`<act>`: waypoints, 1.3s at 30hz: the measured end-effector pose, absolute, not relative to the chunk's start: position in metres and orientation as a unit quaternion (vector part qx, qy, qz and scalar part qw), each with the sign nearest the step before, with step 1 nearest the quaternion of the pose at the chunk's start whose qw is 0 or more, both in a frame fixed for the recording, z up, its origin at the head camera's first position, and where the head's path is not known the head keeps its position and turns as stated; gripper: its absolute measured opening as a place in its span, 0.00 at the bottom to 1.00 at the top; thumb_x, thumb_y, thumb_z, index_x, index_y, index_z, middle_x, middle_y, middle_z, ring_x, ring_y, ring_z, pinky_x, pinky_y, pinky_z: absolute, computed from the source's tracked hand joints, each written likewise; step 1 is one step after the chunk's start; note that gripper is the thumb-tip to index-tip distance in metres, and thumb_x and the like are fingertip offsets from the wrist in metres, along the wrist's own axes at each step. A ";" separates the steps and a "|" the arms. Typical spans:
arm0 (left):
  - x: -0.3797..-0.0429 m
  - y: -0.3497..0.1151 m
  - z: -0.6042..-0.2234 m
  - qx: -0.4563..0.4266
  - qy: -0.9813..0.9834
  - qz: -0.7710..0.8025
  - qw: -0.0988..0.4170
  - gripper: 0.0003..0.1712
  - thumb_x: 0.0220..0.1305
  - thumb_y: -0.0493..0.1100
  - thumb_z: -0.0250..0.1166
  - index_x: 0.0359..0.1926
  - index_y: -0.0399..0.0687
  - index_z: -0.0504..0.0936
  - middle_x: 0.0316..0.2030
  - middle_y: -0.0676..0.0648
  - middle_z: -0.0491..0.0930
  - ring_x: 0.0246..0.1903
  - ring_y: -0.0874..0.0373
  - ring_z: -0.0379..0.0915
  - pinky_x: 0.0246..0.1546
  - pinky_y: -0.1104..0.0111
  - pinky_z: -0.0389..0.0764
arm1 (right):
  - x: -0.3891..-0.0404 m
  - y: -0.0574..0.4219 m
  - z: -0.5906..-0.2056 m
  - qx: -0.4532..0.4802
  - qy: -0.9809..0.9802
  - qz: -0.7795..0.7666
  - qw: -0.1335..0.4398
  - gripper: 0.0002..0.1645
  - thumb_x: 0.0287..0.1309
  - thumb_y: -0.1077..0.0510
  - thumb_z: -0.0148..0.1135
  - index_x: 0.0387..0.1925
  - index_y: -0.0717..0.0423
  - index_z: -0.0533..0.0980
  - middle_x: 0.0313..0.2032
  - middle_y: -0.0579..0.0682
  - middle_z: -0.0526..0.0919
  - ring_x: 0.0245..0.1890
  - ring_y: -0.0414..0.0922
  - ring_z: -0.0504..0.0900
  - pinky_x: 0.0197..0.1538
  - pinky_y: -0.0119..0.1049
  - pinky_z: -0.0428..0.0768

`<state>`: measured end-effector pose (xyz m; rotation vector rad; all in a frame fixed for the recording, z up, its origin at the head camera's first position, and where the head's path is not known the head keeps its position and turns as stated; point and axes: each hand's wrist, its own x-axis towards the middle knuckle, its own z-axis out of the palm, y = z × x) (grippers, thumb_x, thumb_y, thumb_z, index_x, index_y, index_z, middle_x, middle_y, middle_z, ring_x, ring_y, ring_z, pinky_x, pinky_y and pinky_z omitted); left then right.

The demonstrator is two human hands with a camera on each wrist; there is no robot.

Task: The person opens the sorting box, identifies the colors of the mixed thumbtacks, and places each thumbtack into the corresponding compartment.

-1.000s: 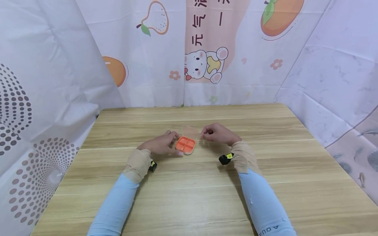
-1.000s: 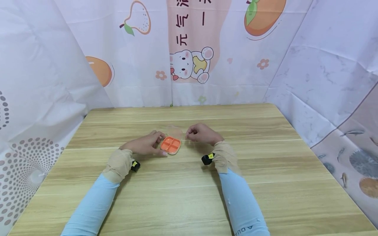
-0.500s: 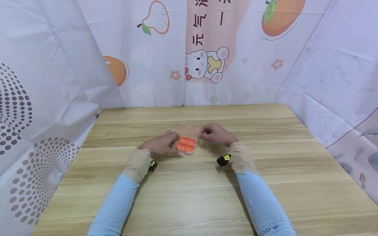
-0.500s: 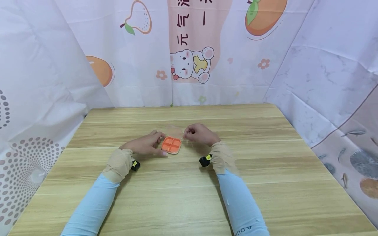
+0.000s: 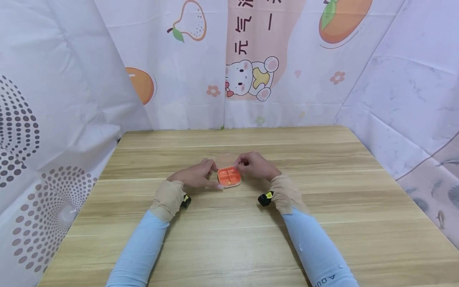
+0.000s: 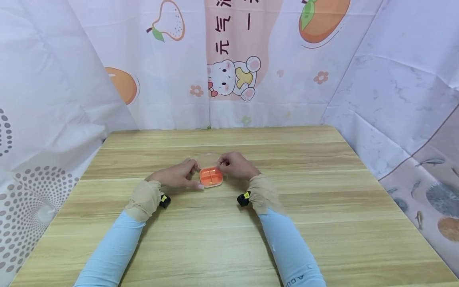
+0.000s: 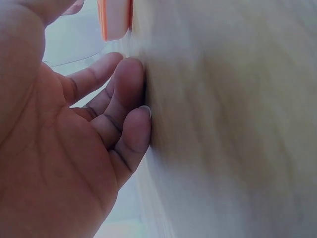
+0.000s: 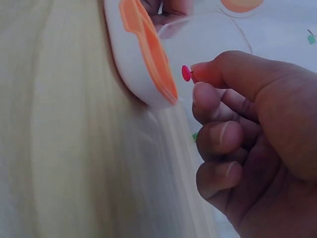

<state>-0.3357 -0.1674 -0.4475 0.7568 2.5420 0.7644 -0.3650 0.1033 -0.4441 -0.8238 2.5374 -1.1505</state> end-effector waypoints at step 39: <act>-0.339 -0.158 -0.452 0.257 0.922 0.256 0.138 0.36 0.64 0.68 0.68 0.54 0.44 0.72 0.42 0.46 0.69 0.39 0.54 0.68 0.42 0.62 0.74 | -0.376 0.127 -0.446 -0.267 0.885 -0.371 0.088 0.05 0.69 0.54 0.65 0.39 0.50 0.84 0.27 0.46 0.79 0.28 0.44 0.73 0.34 0.38 0.72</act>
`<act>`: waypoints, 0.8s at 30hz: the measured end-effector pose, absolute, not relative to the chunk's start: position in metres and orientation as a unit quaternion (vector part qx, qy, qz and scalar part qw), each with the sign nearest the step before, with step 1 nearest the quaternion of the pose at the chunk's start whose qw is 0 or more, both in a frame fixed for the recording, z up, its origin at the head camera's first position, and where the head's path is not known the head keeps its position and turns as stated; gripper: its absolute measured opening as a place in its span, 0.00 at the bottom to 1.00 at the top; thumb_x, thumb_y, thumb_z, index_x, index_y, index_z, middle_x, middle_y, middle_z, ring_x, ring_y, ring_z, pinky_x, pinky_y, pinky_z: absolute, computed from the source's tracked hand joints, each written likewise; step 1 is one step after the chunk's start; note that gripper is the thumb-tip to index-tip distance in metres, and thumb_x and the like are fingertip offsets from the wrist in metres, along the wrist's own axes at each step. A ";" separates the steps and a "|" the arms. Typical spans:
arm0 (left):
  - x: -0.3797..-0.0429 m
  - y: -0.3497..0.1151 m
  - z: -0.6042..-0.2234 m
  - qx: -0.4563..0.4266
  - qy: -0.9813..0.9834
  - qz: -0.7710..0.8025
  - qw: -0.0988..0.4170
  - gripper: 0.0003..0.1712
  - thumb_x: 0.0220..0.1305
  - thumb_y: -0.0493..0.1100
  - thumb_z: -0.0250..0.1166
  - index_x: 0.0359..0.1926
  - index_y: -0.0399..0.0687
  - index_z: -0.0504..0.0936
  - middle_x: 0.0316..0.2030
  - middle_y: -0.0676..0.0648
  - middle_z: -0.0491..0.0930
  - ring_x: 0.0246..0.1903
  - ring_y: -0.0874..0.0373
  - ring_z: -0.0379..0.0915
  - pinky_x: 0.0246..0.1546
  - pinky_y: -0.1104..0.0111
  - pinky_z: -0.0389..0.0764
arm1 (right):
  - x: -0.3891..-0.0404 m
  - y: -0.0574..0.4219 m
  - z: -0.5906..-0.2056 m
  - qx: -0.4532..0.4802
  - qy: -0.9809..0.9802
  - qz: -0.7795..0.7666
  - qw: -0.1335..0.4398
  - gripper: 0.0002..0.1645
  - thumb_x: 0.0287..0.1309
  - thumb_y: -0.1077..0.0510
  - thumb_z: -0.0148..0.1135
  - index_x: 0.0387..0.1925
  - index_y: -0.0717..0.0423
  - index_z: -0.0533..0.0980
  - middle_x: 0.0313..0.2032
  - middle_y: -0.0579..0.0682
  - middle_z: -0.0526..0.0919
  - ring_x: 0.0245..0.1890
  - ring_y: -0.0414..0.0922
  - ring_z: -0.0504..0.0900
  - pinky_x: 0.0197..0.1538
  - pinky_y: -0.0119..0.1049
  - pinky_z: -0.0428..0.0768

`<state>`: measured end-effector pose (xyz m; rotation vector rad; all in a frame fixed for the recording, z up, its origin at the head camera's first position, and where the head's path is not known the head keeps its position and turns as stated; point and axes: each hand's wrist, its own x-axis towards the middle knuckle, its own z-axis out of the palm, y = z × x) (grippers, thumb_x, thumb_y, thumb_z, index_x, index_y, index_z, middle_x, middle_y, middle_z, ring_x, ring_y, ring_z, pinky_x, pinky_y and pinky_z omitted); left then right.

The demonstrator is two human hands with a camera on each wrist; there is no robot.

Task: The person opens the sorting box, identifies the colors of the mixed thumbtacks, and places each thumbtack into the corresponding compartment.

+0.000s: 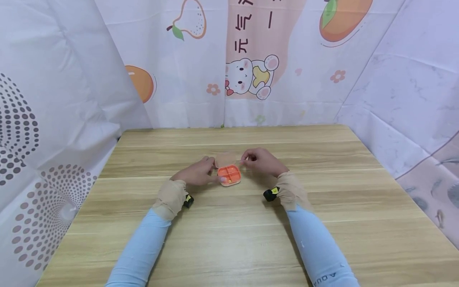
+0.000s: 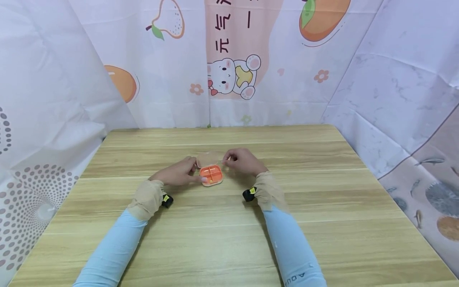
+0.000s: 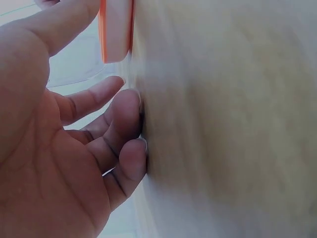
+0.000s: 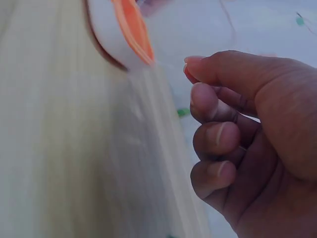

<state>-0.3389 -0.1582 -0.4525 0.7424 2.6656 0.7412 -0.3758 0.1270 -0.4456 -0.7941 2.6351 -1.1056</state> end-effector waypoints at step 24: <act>-0.336 -0.159 -0.448 0.256 0.916 0.268 0.155 0.34 0.66 0.66 0.67 0.54 0.44 0.72 0.44 0.46 0.69 0.42 0.54 0.67 0.46 0.61 0.73 | -0.384 0.202 -0.442 -0.192 0.887 -0.410 0.097 0.11 0.71 0.53 0.65 0.46 0.56 0.84 0.28 0.51 0.79 0.25 0.45 0.73 0.30 0.36 0.73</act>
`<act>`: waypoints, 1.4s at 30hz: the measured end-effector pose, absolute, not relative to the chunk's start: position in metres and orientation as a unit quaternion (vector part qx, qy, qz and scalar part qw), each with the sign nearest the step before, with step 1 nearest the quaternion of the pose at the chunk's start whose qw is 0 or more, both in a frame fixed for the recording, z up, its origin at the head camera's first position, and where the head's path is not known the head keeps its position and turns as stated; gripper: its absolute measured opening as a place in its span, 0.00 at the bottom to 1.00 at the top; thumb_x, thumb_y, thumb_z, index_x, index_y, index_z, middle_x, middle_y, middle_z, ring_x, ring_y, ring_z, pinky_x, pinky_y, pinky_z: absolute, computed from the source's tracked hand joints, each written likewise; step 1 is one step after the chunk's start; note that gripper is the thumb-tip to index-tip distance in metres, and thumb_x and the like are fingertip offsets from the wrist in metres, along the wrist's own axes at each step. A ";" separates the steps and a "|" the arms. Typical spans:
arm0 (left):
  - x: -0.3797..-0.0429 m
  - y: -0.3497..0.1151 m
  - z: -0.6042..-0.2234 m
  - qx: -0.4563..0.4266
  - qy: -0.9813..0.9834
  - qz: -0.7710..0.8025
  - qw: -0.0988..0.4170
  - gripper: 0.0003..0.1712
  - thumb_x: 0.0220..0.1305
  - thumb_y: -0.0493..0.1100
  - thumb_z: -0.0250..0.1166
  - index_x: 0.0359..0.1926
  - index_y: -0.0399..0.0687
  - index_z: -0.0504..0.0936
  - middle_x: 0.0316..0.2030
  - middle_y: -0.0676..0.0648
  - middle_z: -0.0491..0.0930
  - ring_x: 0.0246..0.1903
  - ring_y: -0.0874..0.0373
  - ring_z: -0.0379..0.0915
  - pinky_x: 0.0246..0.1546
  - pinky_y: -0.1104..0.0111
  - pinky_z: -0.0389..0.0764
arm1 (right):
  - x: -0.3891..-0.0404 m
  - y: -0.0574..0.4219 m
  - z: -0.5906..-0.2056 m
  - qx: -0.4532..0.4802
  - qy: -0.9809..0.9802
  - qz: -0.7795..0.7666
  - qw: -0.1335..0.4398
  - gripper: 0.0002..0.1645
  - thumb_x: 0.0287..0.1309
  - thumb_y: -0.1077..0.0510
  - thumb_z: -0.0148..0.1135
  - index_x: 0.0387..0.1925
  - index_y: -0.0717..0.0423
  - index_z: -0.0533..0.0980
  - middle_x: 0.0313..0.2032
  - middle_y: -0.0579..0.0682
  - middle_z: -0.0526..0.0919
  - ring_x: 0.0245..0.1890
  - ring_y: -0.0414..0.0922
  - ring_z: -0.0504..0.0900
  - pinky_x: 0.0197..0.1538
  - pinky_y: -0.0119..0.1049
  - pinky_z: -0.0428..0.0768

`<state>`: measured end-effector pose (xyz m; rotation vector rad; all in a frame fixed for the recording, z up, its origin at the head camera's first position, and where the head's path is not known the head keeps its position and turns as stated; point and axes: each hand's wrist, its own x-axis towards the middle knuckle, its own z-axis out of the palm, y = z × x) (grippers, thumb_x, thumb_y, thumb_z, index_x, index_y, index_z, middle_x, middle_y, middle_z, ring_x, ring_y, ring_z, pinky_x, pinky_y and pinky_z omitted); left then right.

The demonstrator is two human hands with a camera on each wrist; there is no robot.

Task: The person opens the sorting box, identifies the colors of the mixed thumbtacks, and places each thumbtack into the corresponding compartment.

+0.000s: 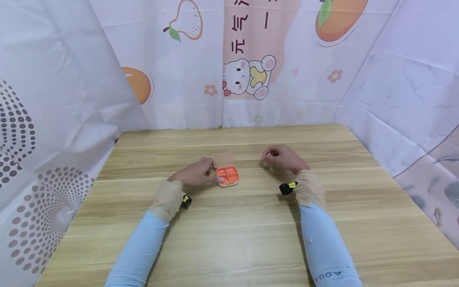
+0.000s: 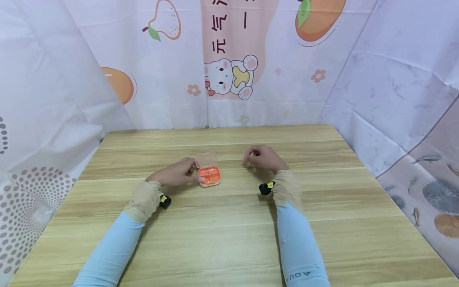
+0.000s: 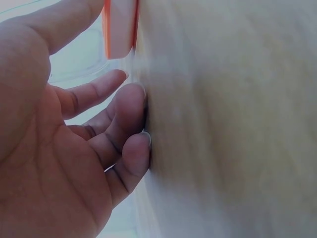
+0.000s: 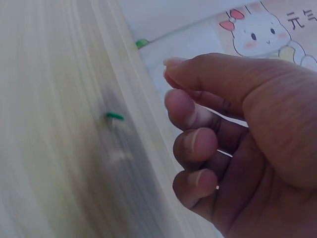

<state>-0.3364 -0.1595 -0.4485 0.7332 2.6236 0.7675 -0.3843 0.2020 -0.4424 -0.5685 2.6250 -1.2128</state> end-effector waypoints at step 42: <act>-0.333 -0.151 -0.448 0.257 0.924 0.247 0.139 0.48 0.49 0.69 0.78 0.56 0.36 0.74 0.46 0.46 0.71 0.42 0.54 0.69 0.45 0.63 0.75 | -0.380 0.213 -0.447 -0.161 0.881 -0.416 0.161 0.10 0.68 0.57 0.68 0.43 0.61 0.81 0.33 0.55 0.81 0.28 0.48 0.73 0.32 0.37 0.74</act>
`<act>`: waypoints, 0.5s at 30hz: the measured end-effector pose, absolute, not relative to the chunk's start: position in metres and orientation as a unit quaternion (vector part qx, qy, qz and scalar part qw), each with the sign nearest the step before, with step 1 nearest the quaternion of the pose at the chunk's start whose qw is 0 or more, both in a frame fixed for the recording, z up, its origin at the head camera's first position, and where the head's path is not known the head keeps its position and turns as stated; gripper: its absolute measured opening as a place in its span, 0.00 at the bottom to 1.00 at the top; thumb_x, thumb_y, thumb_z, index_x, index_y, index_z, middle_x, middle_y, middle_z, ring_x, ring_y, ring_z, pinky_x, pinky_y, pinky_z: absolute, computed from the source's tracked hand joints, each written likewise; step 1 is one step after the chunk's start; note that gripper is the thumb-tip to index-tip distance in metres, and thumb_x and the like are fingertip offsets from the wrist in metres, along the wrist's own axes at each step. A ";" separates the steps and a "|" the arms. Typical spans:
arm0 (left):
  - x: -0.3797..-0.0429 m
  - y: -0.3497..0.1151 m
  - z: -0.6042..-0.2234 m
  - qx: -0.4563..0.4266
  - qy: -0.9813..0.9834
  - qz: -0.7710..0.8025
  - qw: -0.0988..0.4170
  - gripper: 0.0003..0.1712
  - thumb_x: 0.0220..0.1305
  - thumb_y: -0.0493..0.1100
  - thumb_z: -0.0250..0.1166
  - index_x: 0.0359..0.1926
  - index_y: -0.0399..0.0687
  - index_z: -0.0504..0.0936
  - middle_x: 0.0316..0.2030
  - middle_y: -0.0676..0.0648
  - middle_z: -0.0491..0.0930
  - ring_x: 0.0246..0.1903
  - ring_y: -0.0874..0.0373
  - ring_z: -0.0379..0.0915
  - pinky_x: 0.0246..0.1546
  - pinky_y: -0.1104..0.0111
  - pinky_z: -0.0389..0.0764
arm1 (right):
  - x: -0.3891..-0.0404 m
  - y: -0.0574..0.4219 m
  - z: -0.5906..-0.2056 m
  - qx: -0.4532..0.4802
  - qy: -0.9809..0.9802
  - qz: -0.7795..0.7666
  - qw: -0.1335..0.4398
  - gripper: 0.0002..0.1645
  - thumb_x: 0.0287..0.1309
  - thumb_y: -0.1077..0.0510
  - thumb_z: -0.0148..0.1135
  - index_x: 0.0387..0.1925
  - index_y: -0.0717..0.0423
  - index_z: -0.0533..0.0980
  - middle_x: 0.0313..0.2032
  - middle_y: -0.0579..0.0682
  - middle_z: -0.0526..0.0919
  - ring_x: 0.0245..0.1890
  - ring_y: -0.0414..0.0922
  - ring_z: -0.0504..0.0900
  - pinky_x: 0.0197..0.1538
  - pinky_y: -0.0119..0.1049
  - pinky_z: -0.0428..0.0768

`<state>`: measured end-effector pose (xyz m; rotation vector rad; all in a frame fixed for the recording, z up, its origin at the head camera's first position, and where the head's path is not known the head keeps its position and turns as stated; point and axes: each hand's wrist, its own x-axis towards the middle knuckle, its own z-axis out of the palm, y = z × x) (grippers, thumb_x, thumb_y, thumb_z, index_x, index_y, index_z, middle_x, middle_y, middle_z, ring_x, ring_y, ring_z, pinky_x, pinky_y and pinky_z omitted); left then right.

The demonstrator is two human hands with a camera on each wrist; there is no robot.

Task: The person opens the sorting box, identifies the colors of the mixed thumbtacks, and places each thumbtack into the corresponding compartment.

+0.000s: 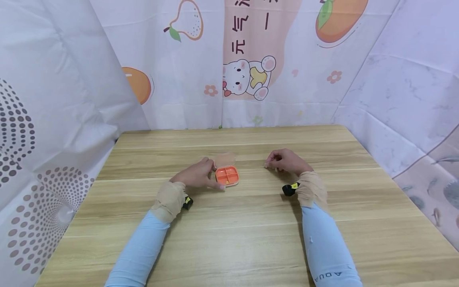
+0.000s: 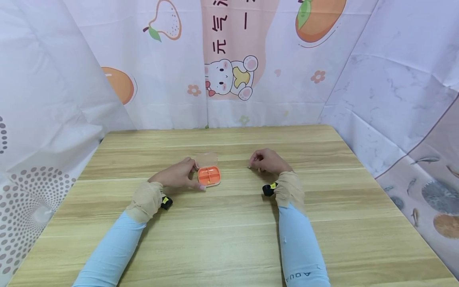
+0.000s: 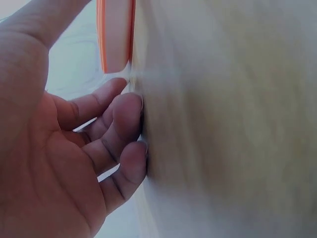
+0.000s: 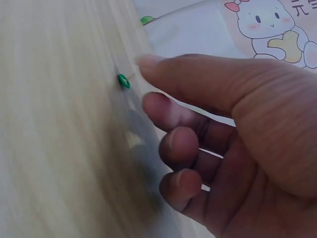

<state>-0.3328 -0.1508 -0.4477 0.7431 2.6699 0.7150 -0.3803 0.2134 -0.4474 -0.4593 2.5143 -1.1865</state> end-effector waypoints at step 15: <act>-0.333 -0.149 -0.449 0.255 0.922 0.255 0.141 0.48 0.49 0.68 0.79 0.55 0.36 0.74 0.48 0.46 0.72 0.43 0.54 0.70 0.46 0.63 0.75 | -0.380 0.211 -0.449 -0.154 0.909 -0.361 0.140 0.10 0.69 0.55 0.67 0.41 0.58 0.82 0.28 0.51 0.79 0.27 0.46 0.74 0.31 0.37 0.73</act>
